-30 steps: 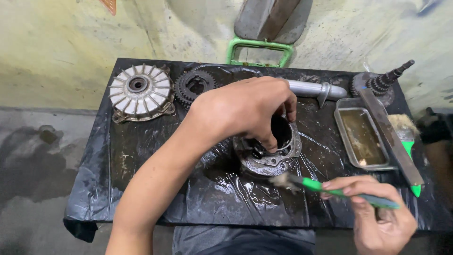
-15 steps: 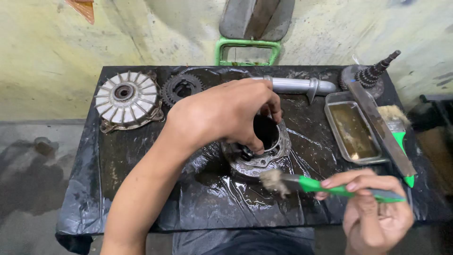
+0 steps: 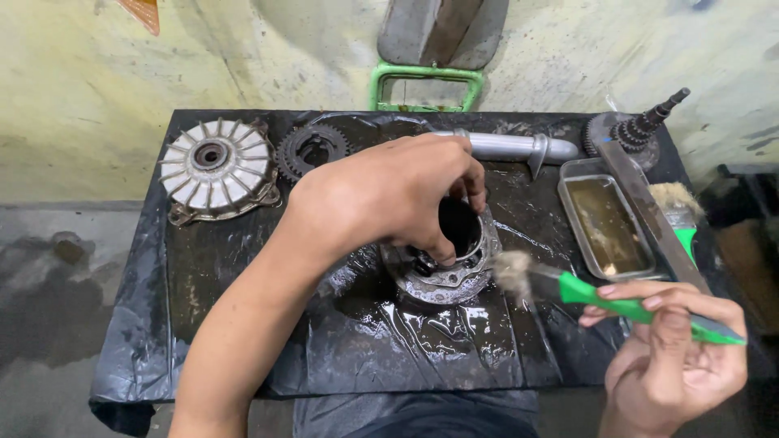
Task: Cleaning motorcycle engine components using a brush and degreaser
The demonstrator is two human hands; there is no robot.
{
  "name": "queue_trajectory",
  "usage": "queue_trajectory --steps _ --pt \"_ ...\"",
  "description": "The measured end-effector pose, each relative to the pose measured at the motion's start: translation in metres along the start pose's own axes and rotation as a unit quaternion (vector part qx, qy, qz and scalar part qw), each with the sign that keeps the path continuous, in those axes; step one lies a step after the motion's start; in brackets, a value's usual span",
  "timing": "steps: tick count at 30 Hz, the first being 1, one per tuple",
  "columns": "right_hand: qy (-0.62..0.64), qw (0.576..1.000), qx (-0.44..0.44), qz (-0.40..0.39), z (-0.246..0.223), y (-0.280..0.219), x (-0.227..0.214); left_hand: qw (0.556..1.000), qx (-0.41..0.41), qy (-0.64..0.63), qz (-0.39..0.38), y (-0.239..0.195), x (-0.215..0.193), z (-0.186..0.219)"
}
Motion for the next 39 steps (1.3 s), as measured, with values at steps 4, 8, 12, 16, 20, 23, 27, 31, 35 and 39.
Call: queue_trajectory --steps 4,8,12,16,20,23,27,31,35,39 --pt "-0.035 0.998 -0.053 0.001 0.027 0.008 -0.049 1.000 0.012 0.006 0.010 0.005 0.002 -0.005" --pt "0.079 0.794 0.046 -0.601 0.028 -0.040 0.020 0.999 0.035 0.009 0.026 0.010 0.005 -0.009" --pt "0.010 0.985 -0.091 -0.145 -0.051 -0.078 0.115 0.998 0.050 0.026 0.039 0.014 0.004 -0.007" --pt "-0.048 0.941 -0.118 -0.314 0.013 -0.065 0.052 0.997 0.056 0.018 0.050 0.013 0.003 -0.008" --pt "0.053 0.788 0.250 -0.560 0.127 -0.093 -0.020 0.997 0.050 0.007 0.054 0.016 0.006 -0.011" --pt "0.055 0.827 0.165 -0.534 0.058 -0.082 0.021 0.998 0.041 0.011 0.040 0.013 0.003 -0.008" --pt "-0.224 0.821 0.122 -0.510 0.015 -0.100 0.025 0.997 0.057 0.015 0.046 0.025 0.008 -0.014" --pt "-0.340 0.820 -0.099 -0.449 -0.027 -0.096 0.047 0.999 0.024 0.009 0.035 0.017 0.004 -0.011" --pt "-0.305 0.833 -0.198 -0.416 -0.031 -0.107 0.089 0.999 0.031 0.003 0.036 0.018 0.006 -0.011" --pt "-0.320 0.833 -0.207 -0.401 -0.035 -0.109 0.092 0.995 0.075 0.020 0.062 0.026 0.008 -0.013"
Point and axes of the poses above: each hand's wrist, its own y-axis towards the middle knuckle, its own x-axis out of the palm, z = x × y, the point moved 7 cm from there along y, towards the middle knuckle, and after that the axes turned 8 degrees about -z, right-handed, at the moved point
